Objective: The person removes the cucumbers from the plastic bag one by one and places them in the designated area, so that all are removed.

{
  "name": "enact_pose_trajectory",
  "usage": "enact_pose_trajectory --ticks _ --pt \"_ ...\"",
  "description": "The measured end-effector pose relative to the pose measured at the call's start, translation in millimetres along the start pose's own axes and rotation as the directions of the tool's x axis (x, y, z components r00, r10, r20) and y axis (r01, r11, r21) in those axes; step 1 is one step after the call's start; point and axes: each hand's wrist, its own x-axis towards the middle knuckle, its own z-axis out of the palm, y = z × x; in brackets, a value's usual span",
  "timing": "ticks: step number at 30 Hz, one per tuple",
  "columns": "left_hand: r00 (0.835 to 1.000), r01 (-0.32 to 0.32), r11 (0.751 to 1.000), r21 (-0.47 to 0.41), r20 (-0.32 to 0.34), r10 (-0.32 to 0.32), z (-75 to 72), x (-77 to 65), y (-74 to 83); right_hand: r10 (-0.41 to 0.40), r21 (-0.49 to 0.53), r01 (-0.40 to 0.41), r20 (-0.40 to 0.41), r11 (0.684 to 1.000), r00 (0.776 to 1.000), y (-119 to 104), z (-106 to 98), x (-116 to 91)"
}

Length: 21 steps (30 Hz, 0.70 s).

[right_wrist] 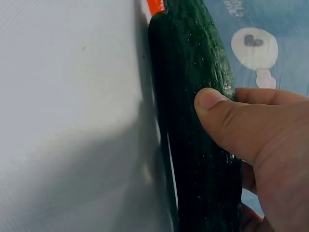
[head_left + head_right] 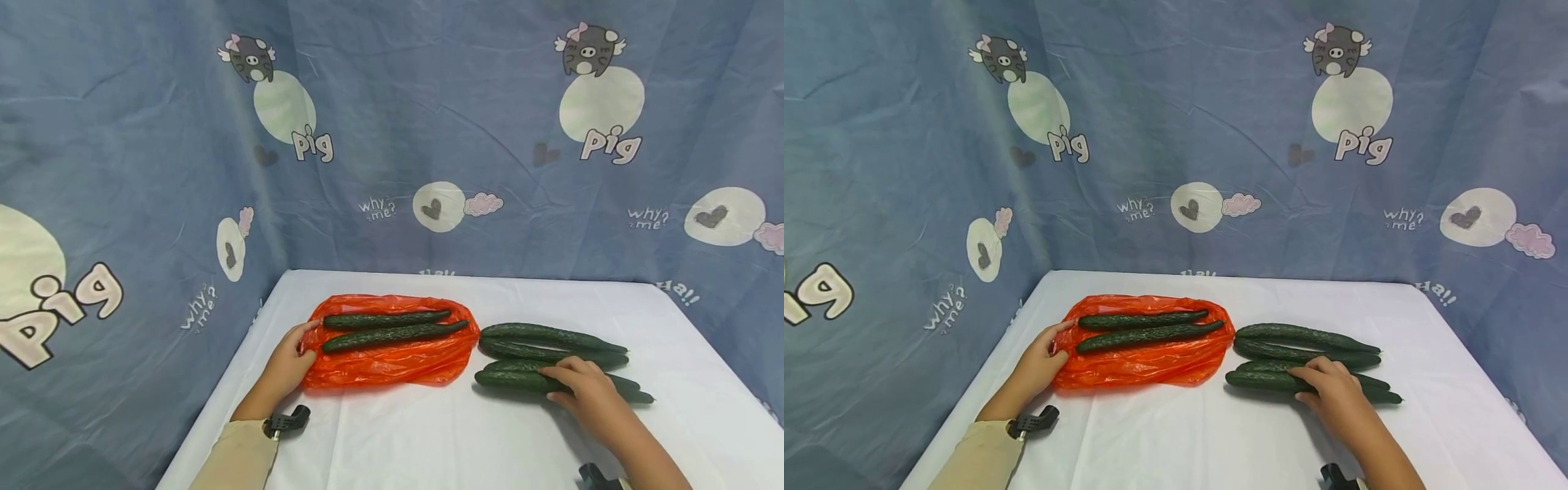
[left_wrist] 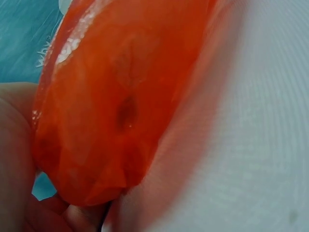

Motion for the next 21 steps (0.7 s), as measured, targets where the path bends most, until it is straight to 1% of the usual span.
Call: enact_pose_trajectory --ticks 4,10,14,21 --pt "1.000 0.018 1.000 -0.001 0.006 -0.018 0.4 -1.0 -1.5 0.029 0.020 -0.030 0.038 0.999 0.999 0.8 0.4 -2.2" --pt "1.000 0.013 1.000 0.001 0.000 -0.013 -0.4 -0.8 1.1 0.034 0.022 -0.036 0.051 0.999 0.998 4.0 2.2 -2.8" --pt "1.000 0.016 1.000 0.008 0.001 -0.016 -0.8 -0.3 2.6 0.023 0.008 -0.024 0.044 1.000 0.999 7.3 4.3 -3.8" --pt "1.000 0.017 1.000 0.008 -0.002 -0.017 -0.1 -0.2 1.1 0.000 -0.020 0.000 0.009 1.000 1.000 9.7 6.6 -5.6"
